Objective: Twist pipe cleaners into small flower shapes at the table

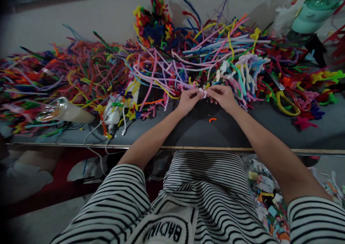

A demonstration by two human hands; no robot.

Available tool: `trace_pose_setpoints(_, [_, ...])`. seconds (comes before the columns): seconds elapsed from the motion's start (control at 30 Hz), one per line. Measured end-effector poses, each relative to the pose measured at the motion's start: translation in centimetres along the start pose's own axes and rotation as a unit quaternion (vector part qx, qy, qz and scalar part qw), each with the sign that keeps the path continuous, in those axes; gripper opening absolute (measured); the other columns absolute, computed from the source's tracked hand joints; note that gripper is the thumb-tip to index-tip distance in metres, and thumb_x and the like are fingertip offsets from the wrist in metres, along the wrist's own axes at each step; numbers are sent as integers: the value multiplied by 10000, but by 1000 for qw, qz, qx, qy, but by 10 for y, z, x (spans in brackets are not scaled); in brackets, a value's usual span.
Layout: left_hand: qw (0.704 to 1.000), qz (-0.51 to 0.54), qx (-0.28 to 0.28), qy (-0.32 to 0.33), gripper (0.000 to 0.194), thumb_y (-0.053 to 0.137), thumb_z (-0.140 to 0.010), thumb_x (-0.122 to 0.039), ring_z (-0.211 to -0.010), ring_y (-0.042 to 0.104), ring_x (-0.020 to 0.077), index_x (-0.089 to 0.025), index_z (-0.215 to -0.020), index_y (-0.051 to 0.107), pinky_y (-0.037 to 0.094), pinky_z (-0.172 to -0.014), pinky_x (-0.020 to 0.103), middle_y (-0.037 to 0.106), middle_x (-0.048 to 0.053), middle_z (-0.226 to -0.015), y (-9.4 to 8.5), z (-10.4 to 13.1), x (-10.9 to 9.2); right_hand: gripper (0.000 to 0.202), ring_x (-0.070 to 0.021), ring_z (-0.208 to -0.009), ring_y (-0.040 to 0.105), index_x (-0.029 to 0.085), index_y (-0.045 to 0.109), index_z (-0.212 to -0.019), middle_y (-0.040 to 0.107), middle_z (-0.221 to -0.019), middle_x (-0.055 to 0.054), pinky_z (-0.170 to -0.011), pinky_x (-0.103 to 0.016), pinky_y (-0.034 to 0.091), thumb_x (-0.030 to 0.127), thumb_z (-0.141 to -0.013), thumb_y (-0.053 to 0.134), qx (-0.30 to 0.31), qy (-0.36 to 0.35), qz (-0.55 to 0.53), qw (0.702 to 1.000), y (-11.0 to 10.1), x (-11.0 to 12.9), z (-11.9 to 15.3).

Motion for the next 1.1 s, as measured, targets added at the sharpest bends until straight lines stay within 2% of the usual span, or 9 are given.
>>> trace_pose_setpoints(0.13, [1000,0,0,8,316,791,-847,-471,-681,625,103,-177,-954,832,508,-674,243,749,11,-793,-2,1,-4,477,-111,-471,548,217,717,-786,629,-600,16,-392,-247,368,624,-655,929,34,27,-15,999,6,0,1])
trace_pose_setpoints(0.33, [1000,-27,0,11,282,783,-854,-449,-631,604,99,-177,-905,836,487,-616,229,722,1,-721,-2,3,-1,491,-96,-481,525,211,649,-752,619,-627,23,-413,-243,374,542,-601,978,26,16,3,1000,10,-1,2])
trace_pose_setpoints(0.47, [999,-41,2,20,255,762,-866,-419,-612,578,102,-174,-888,827,461,-589,232,698,-4,-695,-2,3,-2,461,-106,-542,528,220,641,-776,632,-680,19,-494,-266,440,522,-639,961,10,-22,44,999,9,2,4])
trace_pose_setpoints(0.6, [996,-87,2,26,242,702,-904,-385,-703,639,128,-161,-919,794,506,-674,256,733,17,-779,-1,3,-10,418,-120,-597,557,223,681,-850,666,-752,-2,-530,-276,462,562,-731,895,4,-48,61,997,9,5,6])
trace_pose_setpoints(0.7, [984,-172,-1,45,207,678,-885,-284,-822,698,163,-159,-1028,760,539,-786,289,771,50,-916,1,5,-22,446,-119,-572,550,222,678,-863,675,-762,-10,-514,-281,458,632,-776,831,-6,-37,58,998,7,1,5])
trace_pose_setpoints(0.8, [969,-239,1,56,417,684,-819,-181,-915,722,199,-164,-1236,683,546,-883,332,776,70,-1018,2,7,-31,404,-134,-602,574,221,684,-883,687,-773,-18,-545,-293,471,593,-803,818,-19,-45,98,994,5,0,4])
trace_pose_setpoints(0.87, [964,-259,-13,62,482,666,-811,-153,-923,714,208,-172,-1293,647,544,-901,348,766,67,-1012,0,8,-36,351,-146,-624,578,227,687,-891,685,-770,-19,-559,-298,469,553,-828,800,-15,-55,135,989,5,0,5])
trace_pose_setpoints(1.03, [937,-328,9,116,224,636,-837,-153,-1011,680,245,-192,-1030,742,525,-966,399,747,79,-994,5,9,-46,250,-164,-650,589,246,670,-936,700,-796,-15,-616,-322,485,463,-860,769,-8,-96,193,977,8,8,12])
trace_pose_setpoints(1.1, [930,-350,23,110,201,646,-845,-173,-1027,679,262,-181,-1017,749,525,-969,416,747,95,-1004,7,9,-45,207,-170,-650,596,251,684,-959,705,-794,-14,-641,-336,494,424,-871,758,-1,-111,223,968,10,12,14])
Point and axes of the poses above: each hand's wrist, its own z-axis away from the middle knuckle, its own y-axis out of the palm, x = y × z, the point moved 8 cm from there along -z, towards the middle knuckle
